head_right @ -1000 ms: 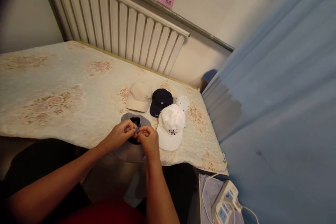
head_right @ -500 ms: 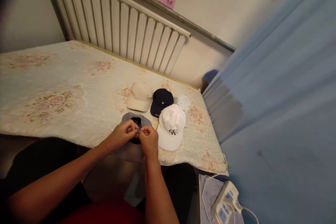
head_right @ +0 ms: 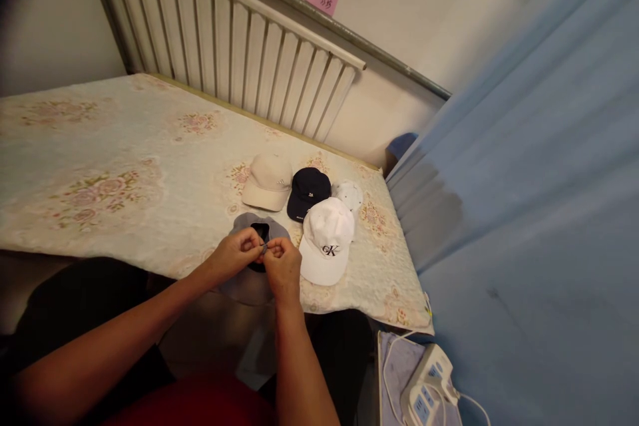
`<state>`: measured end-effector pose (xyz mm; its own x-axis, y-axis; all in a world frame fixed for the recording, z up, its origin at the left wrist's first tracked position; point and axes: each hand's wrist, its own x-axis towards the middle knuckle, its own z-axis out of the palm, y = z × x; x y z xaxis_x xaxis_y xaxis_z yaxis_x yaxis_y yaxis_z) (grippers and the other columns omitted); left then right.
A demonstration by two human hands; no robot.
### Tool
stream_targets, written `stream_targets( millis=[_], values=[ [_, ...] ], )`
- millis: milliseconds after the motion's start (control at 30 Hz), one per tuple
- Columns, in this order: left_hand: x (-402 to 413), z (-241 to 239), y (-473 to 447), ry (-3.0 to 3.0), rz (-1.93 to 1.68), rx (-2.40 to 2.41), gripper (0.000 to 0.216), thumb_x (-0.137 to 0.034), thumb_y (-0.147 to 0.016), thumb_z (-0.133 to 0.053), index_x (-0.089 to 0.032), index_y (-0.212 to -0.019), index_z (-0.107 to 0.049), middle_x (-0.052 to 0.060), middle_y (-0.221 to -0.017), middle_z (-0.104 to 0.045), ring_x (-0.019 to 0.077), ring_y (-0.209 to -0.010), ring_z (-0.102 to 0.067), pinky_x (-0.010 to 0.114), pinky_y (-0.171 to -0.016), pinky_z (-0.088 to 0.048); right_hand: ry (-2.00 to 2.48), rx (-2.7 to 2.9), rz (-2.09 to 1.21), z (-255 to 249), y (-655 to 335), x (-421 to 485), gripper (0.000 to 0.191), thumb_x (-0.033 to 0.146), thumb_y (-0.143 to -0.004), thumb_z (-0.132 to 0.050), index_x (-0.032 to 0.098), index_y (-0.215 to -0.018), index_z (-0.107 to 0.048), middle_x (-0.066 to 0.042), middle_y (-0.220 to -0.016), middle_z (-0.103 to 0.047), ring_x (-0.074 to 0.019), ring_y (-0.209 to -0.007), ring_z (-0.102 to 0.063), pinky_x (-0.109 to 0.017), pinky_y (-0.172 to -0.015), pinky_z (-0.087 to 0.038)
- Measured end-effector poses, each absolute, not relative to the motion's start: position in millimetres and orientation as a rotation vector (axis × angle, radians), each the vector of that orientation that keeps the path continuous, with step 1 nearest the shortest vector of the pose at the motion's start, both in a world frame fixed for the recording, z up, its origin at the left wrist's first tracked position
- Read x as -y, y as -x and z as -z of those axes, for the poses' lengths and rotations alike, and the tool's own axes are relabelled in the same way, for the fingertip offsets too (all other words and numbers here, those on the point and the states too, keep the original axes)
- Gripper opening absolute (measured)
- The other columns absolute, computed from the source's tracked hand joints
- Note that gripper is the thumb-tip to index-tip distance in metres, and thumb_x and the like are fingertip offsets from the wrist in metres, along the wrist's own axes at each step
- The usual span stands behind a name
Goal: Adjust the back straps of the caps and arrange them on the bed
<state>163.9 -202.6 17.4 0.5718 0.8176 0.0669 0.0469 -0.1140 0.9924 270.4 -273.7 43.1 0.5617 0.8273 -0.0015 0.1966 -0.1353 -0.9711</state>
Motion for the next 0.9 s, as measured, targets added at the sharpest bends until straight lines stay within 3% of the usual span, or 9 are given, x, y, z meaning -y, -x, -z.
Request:
stream_targets(
  millis=[900],
  values=[
    [204.3, -18.0, -160.9, -1.606, -0.714, -0.783, 0.011, -0.027, -0.069, -0.055, -0.021, -0.066, -0.047, -0.004, -0.057, -0.057, 0.0141, -0.057, -0.059, 0.024, -0.053, -0.043, 1.633, 0.95, -0.819, -38.3, -275.8, 275.7, 0.006, 0.023, -0.069, -0.055, 0.021, -0.069, -0.06, 0.005, -0.053, -0.056, -0.0129, -0.05, -0.055, -0.023, -0.048, -0.042]
  ],
)
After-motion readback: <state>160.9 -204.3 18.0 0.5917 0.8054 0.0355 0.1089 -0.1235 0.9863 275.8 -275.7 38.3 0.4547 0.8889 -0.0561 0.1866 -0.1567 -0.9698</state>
